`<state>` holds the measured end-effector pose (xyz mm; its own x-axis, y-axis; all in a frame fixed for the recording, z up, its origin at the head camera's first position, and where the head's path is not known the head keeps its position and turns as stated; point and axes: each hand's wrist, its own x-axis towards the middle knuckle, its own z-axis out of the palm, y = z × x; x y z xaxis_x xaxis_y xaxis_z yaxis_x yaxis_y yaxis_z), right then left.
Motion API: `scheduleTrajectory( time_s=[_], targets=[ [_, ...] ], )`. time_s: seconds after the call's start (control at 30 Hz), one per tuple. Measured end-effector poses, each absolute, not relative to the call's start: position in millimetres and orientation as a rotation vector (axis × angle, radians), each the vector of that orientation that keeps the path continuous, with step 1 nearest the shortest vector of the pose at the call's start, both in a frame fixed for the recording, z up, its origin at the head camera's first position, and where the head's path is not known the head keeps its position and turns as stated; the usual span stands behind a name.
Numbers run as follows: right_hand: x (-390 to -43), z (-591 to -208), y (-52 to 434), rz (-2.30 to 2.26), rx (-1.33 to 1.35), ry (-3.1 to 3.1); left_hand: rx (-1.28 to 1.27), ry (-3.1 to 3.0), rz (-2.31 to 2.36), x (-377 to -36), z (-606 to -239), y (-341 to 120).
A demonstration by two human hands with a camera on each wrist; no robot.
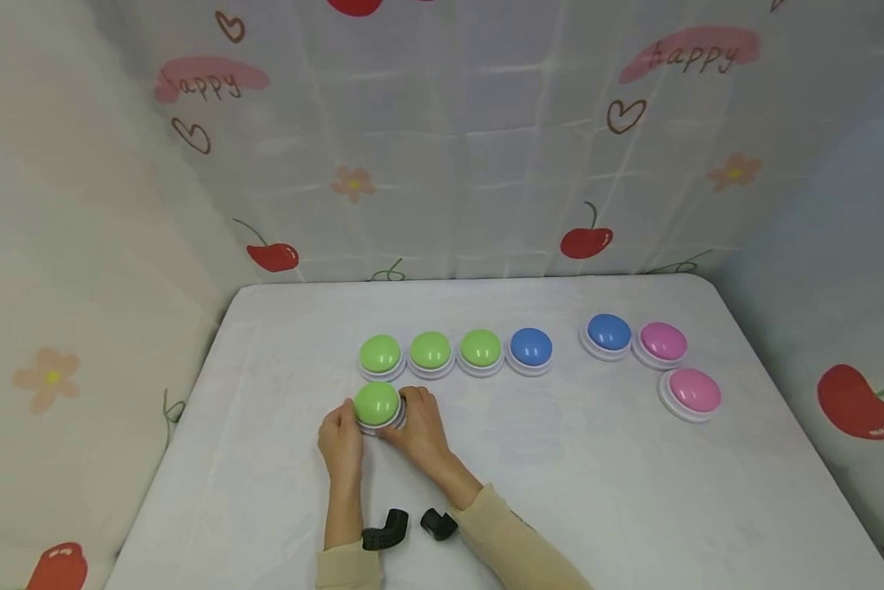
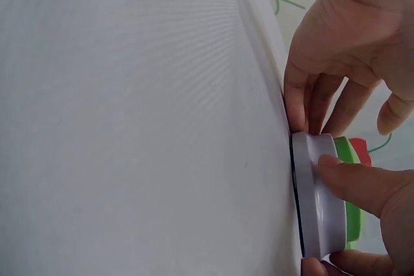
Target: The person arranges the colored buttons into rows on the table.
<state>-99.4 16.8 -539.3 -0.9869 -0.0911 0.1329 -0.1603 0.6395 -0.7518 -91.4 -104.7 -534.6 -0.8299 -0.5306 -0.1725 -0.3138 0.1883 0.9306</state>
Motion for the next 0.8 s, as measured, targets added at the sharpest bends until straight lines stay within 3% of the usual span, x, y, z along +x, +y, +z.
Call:
scheduleTrajectory(
  time_s=[0.2, 0.37, 0.57, 0.8],
  targets=[
    [-94.4, -529.2, 34.5, 1.366, 0.224, -2.807, 0.707, -2.129, -1.574, -87.6, -528.3, -93.1],
    [-83.4, -514.6, 71.1, 1.466, 0.17, -2.797, 0.337, -2.035, -1.539, -76.6, -514.7, -61.2],
    [-70.7, -496.5, 148.9, 1.571, -0.049, -2.637, -0.166, -2.155, -1.732, -46.9, -512.6, 3.3],
    [-55.7, -487.8, 259.1, 1.292, -0.408, -2.446, -0.468, -2.36, -1.971, -29.2, -515.3, 55.6]
  ],
)
